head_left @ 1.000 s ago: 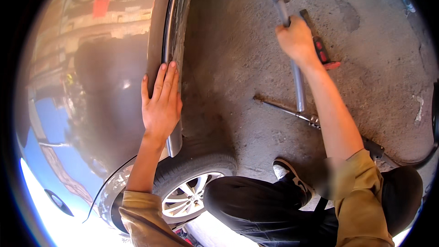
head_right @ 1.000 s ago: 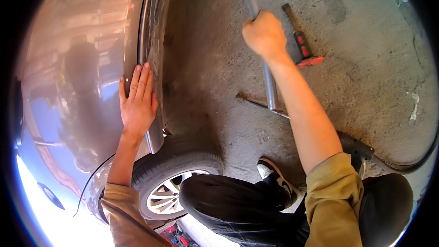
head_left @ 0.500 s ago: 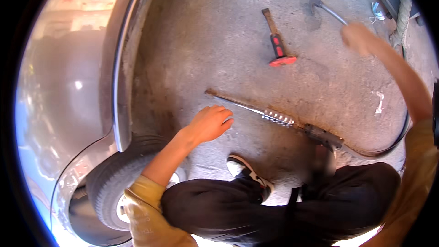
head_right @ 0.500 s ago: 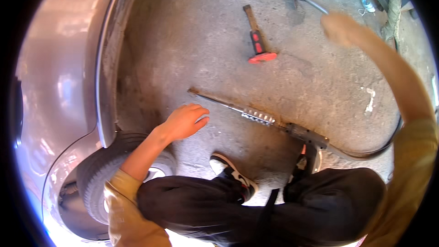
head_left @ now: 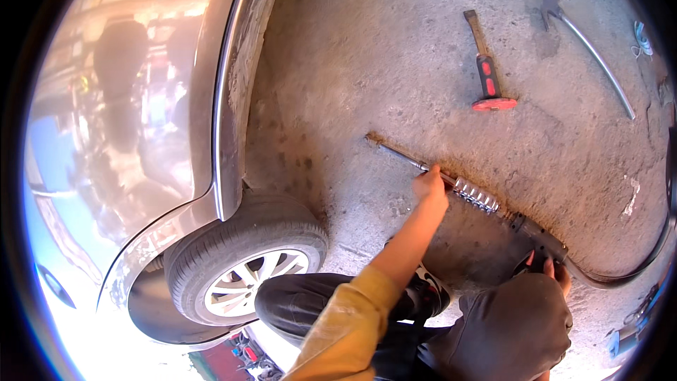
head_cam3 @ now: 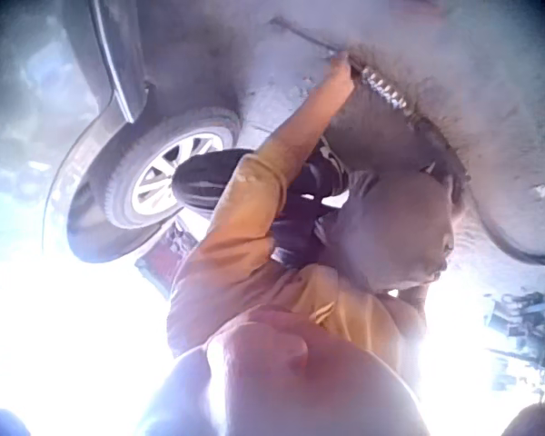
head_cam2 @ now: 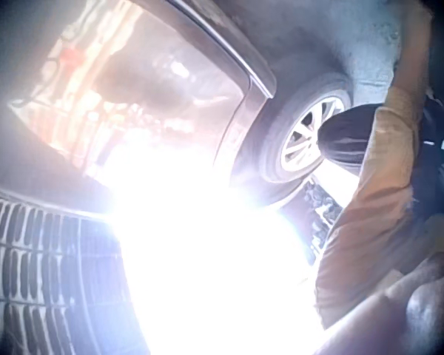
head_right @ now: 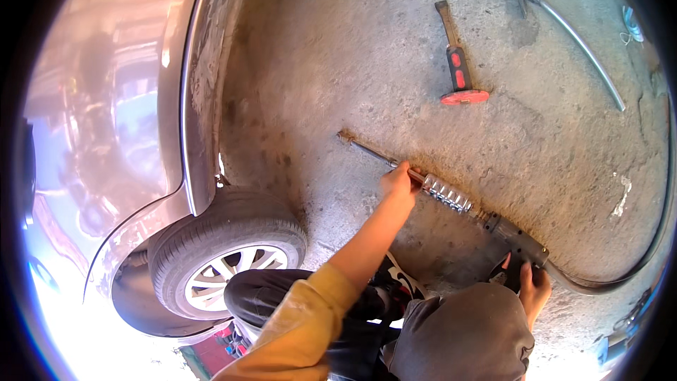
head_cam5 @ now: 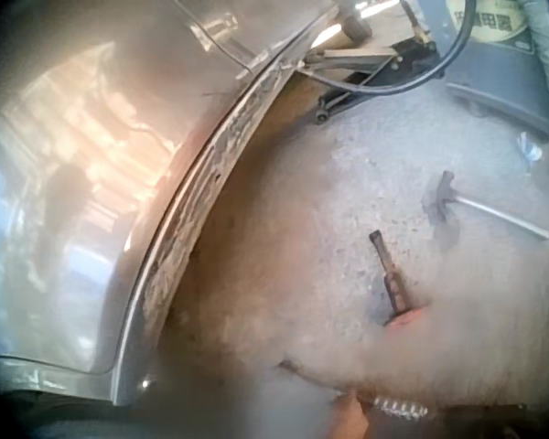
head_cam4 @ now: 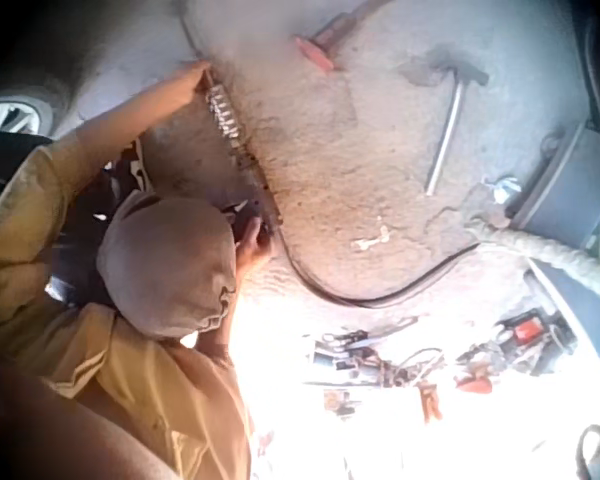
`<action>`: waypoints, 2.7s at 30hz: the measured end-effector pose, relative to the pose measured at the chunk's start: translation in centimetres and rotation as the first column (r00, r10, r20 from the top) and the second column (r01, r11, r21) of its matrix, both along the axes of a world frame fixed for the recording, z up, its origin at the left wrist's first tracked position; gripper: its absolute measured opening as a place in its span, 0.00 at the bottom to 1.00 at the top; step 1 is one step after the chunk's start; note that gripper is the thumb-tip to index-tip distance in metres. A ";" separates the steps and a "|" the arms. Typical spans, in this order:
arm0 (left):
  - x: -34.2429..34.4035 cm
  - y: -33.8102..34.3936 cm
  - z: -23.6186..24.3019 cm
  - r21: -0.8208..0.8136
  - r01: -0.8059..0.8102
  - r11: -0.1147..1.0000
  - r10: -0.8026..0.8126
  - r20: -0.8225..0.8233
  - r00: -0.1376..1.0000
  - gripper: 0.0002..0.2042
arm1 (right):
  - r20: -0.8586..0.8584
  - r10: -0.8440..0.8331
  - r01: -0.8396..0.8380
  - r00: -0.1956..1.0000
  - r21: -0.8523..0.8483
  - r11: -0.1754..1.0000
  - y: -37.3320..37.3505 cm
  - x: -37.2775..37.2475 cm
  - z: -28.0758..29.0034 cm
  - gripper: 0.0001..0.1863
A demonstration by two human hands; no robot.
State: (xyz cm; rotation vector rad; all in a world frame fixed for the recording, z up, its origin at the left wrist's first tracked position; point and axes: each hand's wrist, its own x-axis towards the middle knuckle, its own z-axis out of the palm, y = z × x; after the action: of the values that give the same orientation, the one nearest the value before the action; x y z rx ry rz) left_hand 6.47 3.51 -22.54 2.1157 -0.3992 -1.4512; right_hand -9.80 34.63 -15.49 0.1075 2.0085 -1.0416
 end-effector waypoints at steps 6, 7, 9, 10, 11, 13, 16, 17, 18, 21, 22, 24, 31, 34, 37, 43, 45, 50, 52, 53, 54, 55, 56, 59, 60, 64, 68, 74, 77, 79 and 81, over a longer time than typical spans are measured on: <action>-7.4 -0.2 7.3 -0.179 -0.258 0.949 0.209 -0.251 0.945 0.14 | 0.106 -0.038 0.060 0.994 -0.209 0.976 0.4 -3.5 0.4 0.14; -8.2 -0.2 8.9 -0.211 -0.228 0.951 0.154 -0.315 0.937 0.15 | 0.096 -0.019 0.034 0.995 -0.152 0.988 0.4 -3.3 1.3 0.14; -9.0 -0.3 13.0 -0.402 -0.090 0.911 -0.032 -0.285 0.958 0.17 | 0.154 -0.095 0.128 0.984 -0.219 0.967 -1.2 -1.0 0.6 0.15; -9.2 -0.4 13.5 -0.441 -0.050 0.896 -0.104 -0.317 0.943 0.18 | 0.082 -0.180 0.195 0.980 -0.255 0.947 -2.4 0.4 0.3 0.15; -9.3 -0.4 14.0 -0.481 -0.012 0.877 -0.175 -0.342 0.923 0.19 | 0.087 -0.193 0.210 0.977 -0.271 0.939 -1.7 0.5 -0.5 0.16; -9.7 0.0 15.6 -0.500 -0.031 0.865 -0.212 -0.420 0.882 0.20 | 0.180 -0.139 0.189 0.974 -0.296 0.936 -1.5 -1.3 0.3 0.18; -9.7 0.4 17.5 -0.536 -0.046 0.843 -0.291 -0.526 0.799 0.21 | 0.527 -0.120 0.426 0.841 -0.510 0.747 -1.6 -1.3 0.2 0.20; -9.9 0.4 17.7 -0.539 -0.058 0.841 -0.311 -0.567 0.763 0.21 | 0.670 0.023 0.510 0.742 -0.586 0.629 -1.5 -1.5 -0.8 0.20; -9.8 0.0 18.1 -0.537 -0.074 0.840 -0.328 -0.612 0.719 0.21 | 0.755 0.187 0.600 0.628 -0.623 0.501 -2.5 -1.5 -0.5 0.20; -9.2 -1.0 18.9 -0.549 -0.066 0.833 -0.352 -0.619 0.702 0.21 | 0.798 0.126 0.609 0.589 -0.541 0.580 -4.2 -1.4 0.3 0.20; -9.3 -1.1 19.3 -0.564 -0.056 0.824 -0.372 -0.613 0.697 0.21 | 0.791 0.206 0.593 0.576 -0.578 0.560 -4.6 -1.8 0.1 0.20; -10.2 -1.6 19.8 -0.568 -0.056 0.821 -0.395 -0.638 0.661 0.21 | 0.769 0.170 0.599 0.617 -0.598 0.532 -4.5 -1.7 0.1 0.20; -9.3 -3.4 20.0 -0.570 -0.068 0.819 -0.392 -0.641 0.659 0.21 | 0.752 0.104 0.595 0.651 -0.590 0.546 -6.0 -0.6 0.7 0.20; -9.1 -3.7 20.3 -0.580 -0.070 0.812 -0.402 -0.642 0.652 0.21 | 0.744 0.095 0.590 0.661 -0.594 0.546 -6.2 -0.5 0.9 0.21; -9.0 -3.7 20.4 -0.585 -0.045 0.810 -0.421 -0.633 0.649 0.21 | 0.738 0.086 0.590 0.669 -0.598 0.543 -6.3 -0.5 1.0 0.21; -9.3 -3.8 20.7 -0.582 -0.032 0.813 -0.424 -0.628 0.652 0.21 | 0.735 0.082 0.594 0.673 -0.603 0.533 -6.6 -0.2 1.2 0.21; -9.4 -3.8 20.8 -0.586 -0.035 0.810 -0.425 -0.626 0.654 0.21 | 0.731 0.081 0.591 0.677 -0.606 0.533 -6.7 -0.2 1.3 0.22; -9.2 -3.9 20.7 -0.586 -0.036 0.809 -0.427 -0.629 0.649 0.21 | 0.721 0.069 0.585 0.690 -0.610 0.535 -6.8 -0.3 1.7 0.22; -9.3 -3.9 20.7 -0.594 -0.036 0.804 -0.430 -0.622 0.654 0.21 | 0.716 0.063 0.583 0.695 -0.613 0.533 -6.9 -0.4 1.9 0.22; -9.3 -3.8 20.6 -0.597 -0.037 0.801 -0.431 -0.620 0.656 0.21 | 0.712 0.058 0.582 0.699 -0.614 0.533 -6.9 -0.4 2.1 0.22; -9.4 -3.8 20.7 -0.602 -0.032 0.798 -0.435 -0.611 0.661 0.21 | 0.709 0.059 0.580 0.703 -0.619 0.530 -6.7 -0.6 2.2 0.22; -9.5 -3.8 20.7 -0.606 -0.027 0.795 -0.438 -0.603 0.666 0.21 | 0.705 0.056 0.579 0.707 -0.623 0.527 -6.7 -0.7 2.2 0.23; -9.5 -3.8 20.8 -0.611 -0.022 0.791 -0.441 -0.596 0.671 0.21 | 0.705 0.054 0.585 0.707 -0.626 0.515 -6.5 -0.7 2.1 0.23; -9.5 -3.8 21.2 -0.617 -0.031 0.786 -0.438 -0.593 0.676 0.21 | 0.728 0.070 0.627 0.683 -0.632 0.455 -5.0 -0.5 0.2 0.26; -9.6 -3.7 21.2 -0.611 -0.039 0.791 -0.433 -0.603 0.670 0.21 | 0.731 0.098 0.625 0.675 -0.638 0.450 -5.1 -0.8 0.5 0.27; -9.5 -3.8 20.8 -0.622 -0.056 0.781 -0.438 -0.610 0.661 0.20 | 0.731 0.134 0.613 0.669 -0.644 0.458 -5.8 -1.1 2.0 0.29; -10.0 -3.2 20.6 -0.687 0.000 0.727 -0.499 -0.528 0.687 0.20 | 0.738 0.136 0.616 0.661 -0.637 0.463 -5.4 -1.4 1.8 0.29; -10.4 -2.4 18.9 -0.673 0.018 0.740 -0.497 -0.528 0.689 0.17 | 0.736 0.128 0.611 0.665 -0.634 0.474 -5.8 -1.3 2.9 0.28; -10.7 -2.3 19.3 -0.657 -0.025 0.753 -0.410 -0.499 0.763 0.14 | 0.741 0.125 0.618 0.659 -0.629 0.472 -6.0 -1.2 2.9 0.27; -10.4 -3.9 20.5 -0.664 0.011 0.748 -0.396 -0.433 0.810 0.13 | 0.732 0.117 0.610 0.671 -0.635 0.474 -5.6 -1.3 2.8 0.27; -8.8 -7.4 22.4 -0.711 -0.016 0.703 -0.399 -0.414 0.818 0.10 | 0.731 0.114 0.601 0.672 -0.629 0.492 -5.6 -1.5 2.8 0.26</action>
State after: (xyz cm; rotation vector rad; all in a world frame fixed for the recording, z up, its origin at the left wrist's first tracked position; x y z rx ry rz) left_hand -2.37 -3.91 -0.18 1.0186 -0.8161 -1.6100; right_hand -11.29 29.02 -12.71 0.2594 0.6085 -1.7706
